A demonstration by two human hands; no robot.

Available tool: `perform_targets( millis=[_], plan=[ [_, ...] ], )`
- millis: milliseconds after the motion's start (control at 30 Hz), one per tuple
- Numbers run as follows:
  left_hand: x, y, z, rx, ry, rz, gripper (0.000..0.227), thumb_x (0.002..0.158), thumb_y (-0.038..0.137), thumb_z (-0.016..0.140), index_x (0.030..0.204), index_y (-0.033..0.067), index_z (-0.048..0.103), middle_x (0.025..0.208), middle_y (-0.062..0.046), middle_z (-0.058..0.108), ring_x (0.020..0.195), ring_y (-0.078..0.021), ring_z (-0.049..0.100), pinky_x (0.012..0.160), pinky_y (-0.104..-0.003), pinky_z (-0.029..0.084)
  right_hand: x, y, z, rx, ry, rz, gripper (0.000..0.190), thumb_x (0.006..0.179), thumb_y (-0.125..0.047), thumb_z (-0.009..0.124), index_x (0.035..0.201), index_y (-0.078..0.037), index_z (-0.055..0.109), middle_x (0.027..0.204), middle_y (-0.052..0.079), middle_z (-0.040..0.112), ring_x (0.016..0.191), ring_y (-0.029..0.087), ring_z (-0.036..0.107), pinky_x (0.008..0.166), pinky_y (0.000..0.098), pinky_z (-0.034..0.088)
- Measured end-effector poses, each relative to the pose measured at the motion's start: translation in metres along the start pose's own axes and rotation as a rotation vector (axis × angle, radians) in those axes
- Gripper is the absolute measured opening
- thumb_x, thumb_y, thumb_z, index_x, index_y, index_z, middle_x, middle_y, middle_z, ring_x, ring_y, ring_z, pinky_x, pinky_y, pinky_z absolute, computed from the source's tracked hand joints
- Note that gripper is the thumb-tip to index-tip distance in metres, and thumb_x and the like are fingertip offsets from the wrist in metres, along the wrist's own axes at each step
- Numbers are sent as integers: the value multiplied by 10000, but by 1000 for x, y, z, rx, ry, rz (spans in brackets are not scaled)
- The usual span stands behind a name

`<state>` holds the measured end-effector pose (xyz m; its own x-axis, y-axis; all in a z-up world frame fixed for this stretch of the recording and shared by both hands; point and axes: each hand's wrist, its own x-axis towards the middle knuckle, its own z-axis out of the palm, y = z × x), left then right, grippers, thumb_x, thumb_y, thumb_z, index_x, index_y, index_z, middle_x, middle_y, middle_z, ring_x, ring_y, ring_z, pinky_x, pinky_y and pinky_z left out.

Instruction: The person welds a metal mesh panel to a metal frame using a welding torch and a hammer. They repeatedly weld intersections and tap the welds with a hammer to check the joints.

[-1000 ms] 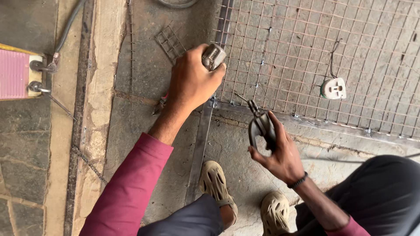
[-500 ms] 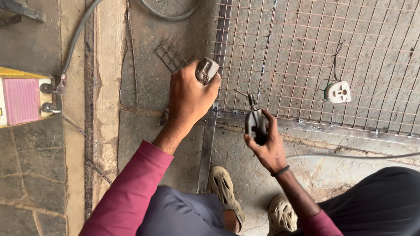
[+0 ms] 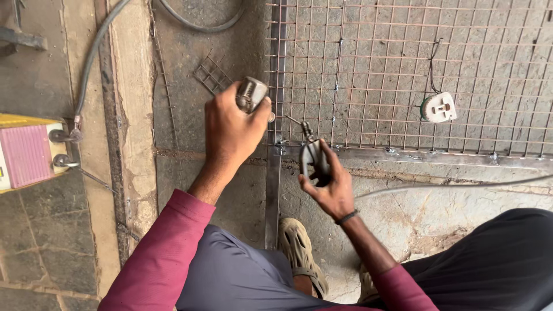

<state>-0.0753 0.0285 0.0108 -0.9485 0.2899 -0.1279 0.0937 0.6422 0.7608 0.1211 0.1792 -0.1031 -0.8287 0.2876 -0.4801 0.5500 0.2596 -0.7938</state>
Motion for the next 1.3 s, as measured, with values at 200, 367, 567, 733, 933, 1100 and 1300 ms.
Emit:
perform_targets(
  millis=[200, 367, 567, 733, 933, 1100, 1300],
  plan=[
    [-4, 2, -8, -1, 29, 47, 131, 893, 178, 745, 902, 54, 706, 745, -34, 765, 637, -143, 746, 588, -324, 567, 5, 8, 21, 135, 69, -128, 996, 790, -536, 768, 1593, -103, 369, 1363, 235, 658, 1094, 297, 741, 881, 417, 653],
    [-4, -4, -11, 47, 37, -39, 165, 898, 216, 740, 881, 59, 693, 734, -59, 740, 624, -178, 707, 589, -363, 532, 13, 14, 23, 93, 58, -106, 1003, 782, -520, 800, 1588, -109, 367, 1386, 252, 620, 1145, 306, 715, 882, 432, 639],
    [-4, -10, -14, 30, 132, 30, 205, 872, 228, 735, 929, 32, 713, 784, -86, 738, 720, -229, 739, 683, -382, 558, 14, 16, 26, 112, 25, -116, 999, 783, -537, 784, 1592, -111, 379, 1363, 253, 634, 1196, 322, 689, 937, 469, 616],
    [-2, -9, -14, 28, 112, 21, 206, 874, 228, 738, 918, 30, 704, 784, -92, 735, 712, -232, 737, 673, -381, 557, 16, 23, 29, 177, 5, 20, 1015, 799, -569, 751, 1605, -106, 343, 1357, 247, 614, 1150, 313, 687, 878, 442, 619],
    [-1, 1, -10, 12, 45, 4, 140, 895, 183, 717, 902, 46, 688, 776, -66, 764, 705, -197, 758, 684, -361, 573, 36, 24, 10, 532, -118, 357, 908, 841, -526, 601, 1630, -161, 341, 1095, 221, 764, 770, 327, 658, 591, 424, 561],
    [1, 13, -4, 106, 70, 85, 161, 861, 149, 752, 923, 12, 694, 771, -116, 731, 686, -239, 735, 627, -385, 548, 28, 16, 3, -238, 4, -296, 778, 838, -524, 711, 1499, -209, 447, 1191, 192, 716, 1026, 289, 742, 790, 448, 658],
    [3, 19, 2, 82, 54, 103, 136, 879, 156, 737, 929, 35, 698, 761, -84, 751, 707, -218, 759, 666, -372, 570, 18, 19, 12, 157, 44, -87, 1010, 810, -624, 717, 1602, -121, 343, 1410, 281, 593, 1215, 387, 666, 969, 535, 578]
  ],
)
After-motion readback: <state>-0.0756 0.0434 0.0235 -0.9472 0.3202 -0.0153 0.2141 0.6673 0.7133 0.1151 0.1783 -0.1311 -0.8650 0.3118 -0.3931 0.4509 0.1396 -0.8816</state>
